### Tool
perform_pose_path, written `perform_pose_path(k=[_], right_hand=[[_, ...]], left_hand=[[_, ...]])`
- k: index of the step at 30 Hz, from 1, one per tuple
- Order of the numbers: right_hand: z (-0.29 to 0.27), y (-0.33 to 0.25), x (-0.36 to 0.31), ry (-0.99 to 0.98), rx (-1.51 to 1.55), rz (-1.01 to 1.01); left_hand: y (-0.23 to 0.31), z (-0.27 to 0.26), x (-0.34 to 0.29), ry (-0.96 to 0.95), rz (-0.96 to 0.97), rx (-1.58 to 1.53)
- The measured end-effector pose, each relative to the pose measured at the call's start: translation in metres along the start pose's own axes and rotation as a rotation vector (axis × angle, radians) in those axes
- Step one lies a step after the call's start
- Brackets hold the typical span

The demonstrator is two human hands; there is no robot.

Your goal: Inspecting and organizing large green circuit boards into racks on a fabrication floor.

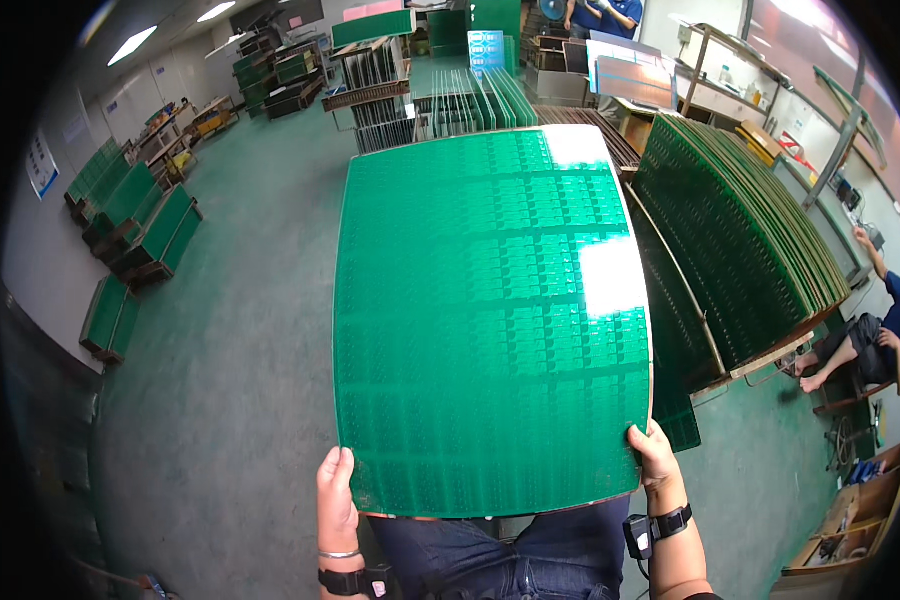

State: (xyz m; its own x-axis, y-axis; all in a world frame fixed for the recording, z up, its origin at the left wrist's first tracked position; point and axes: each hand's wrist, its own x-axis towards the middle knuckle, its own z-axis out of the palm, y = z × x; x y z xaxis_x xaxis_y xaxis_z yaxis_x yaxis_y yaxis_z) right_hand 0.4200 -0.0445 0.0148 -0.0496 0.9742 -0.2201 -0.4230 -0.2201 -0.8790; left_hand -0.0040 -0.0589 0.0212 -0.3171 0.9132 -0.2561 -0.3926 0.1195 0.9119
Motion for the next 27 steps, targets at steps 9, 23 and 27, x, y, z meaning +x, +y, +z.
perform_pose_path(k=[9,23,27], right_hand=[[0.010,-0.045,-0.036,-0.105,-0.316,-0.005],[0.112,-0.088,-0.019,0.185,-0.593,-0.385],[0.140,-0.071,0.009,0.107,-0.678,-0.409]], left_hand=[[-0.012,0.012,0.028,0.099,0.115,0.049],[-0.163,0.021,0.133,-0.122,0.082,0.535],[-0.178,0.030,0.138,-0.045,0.239,0.575]])
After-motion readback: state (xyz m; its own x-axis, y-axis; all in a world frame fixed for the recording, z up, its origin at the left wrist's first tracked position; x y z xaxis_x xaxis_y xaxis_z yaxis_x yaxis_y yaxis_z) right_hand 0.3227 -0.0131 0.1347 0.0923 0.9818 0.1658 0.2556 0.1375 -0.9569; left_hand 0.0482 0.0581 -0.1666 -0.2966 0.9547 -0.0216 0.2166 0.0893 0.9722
